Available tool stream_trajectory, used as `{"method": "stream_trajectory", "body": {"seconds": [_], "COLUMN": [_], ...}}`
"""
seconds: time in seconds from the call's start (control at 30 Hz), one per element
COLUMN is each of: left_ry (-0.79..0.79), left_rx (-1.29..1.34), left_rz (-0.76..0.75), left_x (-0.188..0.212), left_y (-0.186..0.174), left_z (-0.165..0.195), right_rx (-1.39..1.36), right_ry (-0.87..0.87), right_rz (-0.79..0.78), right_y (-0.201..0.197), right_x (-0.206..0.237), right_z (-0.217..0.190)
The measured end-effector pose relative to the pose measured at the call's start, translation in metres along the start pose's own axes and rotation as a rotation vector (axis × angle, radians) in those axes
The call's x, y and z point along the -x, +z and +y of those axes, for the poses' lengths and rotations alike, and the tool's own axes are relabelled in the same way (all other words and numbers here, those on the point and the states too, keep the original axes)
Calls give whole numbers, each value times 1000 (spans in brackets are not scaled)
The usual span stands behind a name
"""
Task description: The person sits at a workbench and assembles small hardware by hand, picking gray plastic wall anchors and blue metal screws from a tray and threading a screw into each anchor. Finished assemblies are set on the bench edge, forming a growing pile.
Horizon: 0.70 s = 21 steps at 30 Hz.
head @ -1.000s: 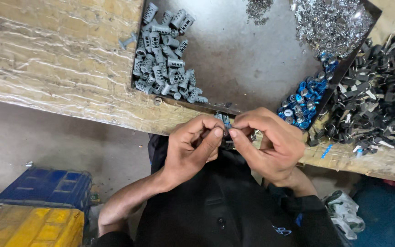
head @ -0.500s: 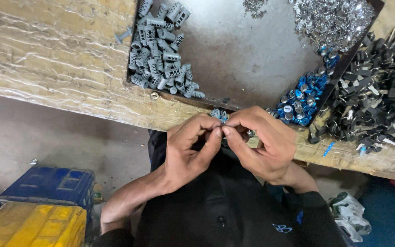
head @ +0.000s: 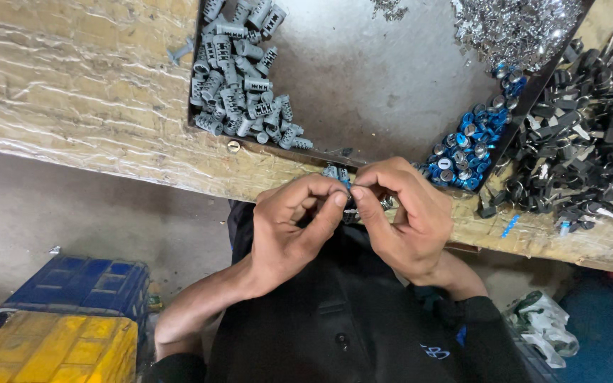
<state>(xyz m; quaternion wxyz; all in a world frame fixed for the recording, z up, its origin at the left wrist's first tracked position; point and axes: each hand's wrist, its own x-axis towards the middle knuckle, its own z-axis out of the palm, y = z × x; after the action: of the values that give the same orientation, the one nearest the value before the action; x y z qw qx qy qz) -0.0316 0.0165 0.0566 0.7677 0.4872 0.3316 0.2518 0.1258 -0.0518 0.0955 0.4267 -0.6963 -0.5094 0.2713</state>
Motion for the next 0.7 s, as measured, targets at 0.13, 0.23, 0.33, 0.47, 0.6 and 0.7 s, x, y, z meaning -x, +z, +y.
{"method": "stream_trajectory", "body": {"seconds": [0.13, 0.23, 0.33, 0.47, 0.6, 0.7], "left_ry": [-159, -203, -217, -302, -283, -253], "left_rx": [169, 281, 298, 398, 383, 310], "left_rz": [-31, -21, -28, -87, -47, 8], "left_x": [0, 1, 2, 4, 11, 16], "left_y": [-2, -3, -3, -5, -1, 6], "left_z": [-2, -4, -6, -8, -8, -9], "right_rx": [97, 209, 239, 264, 271, 272], "right_ry": [-120, -224, -285, -378, -441, -386], "right_rz": [-17, 6, 20, 23, -32, -4], "right_y": [2, 5, 9, 9, 7, 10], "right_x": [1, 3, 6, 8, 12, 17], "right_z": [8, 16, 24, 35, 38, 36]}}
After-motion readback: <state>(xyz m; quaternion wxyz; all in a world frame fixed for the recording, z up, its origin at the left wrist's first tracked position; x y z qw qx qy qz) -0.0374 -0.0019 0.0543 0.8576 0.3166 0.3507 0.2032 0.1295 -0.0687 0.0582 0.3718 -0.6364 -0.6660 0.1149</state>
